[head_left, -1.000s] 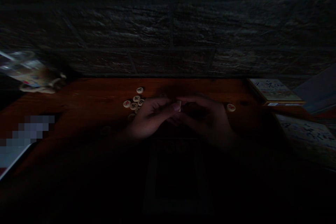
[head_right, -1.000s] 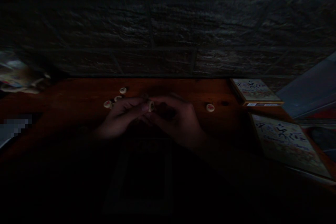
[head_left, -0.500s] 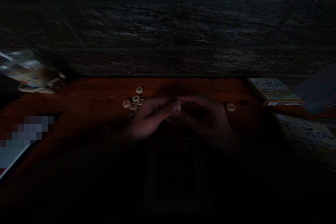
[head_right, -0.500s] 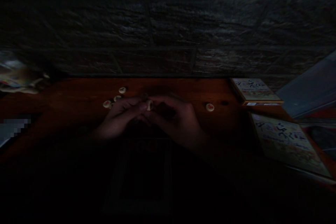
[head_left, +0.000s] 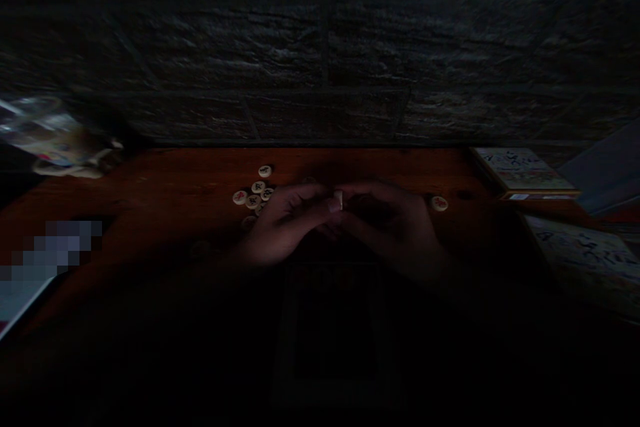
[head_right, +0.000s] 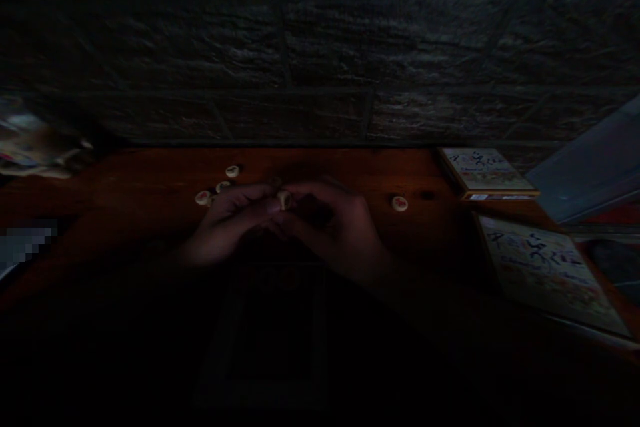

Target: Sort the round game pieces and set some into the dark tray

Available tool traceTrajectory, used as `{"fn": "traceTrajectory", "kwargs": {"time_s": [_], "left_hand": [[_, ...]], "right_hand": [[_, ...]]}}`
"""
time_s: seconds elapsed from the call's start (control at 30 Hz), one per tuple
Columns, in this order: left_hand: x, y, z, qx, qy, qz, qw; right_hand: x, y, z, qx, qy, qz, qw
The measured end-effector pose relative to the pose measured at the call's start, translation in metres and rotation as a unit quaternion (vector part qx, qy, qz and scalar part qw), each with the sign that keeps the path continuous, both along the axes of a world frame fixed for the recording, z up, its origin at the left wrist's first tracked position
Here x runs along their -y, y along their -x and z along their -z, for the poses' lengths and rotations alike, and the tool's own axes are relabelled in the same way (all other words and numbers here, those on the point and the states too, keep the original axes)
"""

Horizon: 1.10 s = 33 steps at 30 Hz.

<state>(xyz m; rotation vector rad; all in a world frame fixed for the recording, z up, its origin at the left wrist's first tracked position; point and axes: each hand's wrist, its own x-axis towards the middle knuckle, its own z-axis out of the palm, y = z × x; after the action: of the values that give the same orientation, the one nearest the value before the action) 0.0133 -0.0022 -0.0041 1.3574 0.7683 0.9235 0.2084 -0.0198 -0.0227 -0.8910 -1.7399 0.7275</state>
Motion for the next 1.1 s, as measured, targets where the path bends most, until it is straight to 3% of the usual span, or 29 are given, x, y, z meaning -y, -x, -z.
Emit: {"fn": "traceTrajectory", "kwargs": {"time_s": [1.1], "left_hand": [[-0.0012, 0.001, 0.0009, 0.01, -0.005, 0.01, 1.0]], "right_hand": [[0.0014, 0.0004, -0.0015, 0.004, 0.004, -0.007, 1.0]]}}
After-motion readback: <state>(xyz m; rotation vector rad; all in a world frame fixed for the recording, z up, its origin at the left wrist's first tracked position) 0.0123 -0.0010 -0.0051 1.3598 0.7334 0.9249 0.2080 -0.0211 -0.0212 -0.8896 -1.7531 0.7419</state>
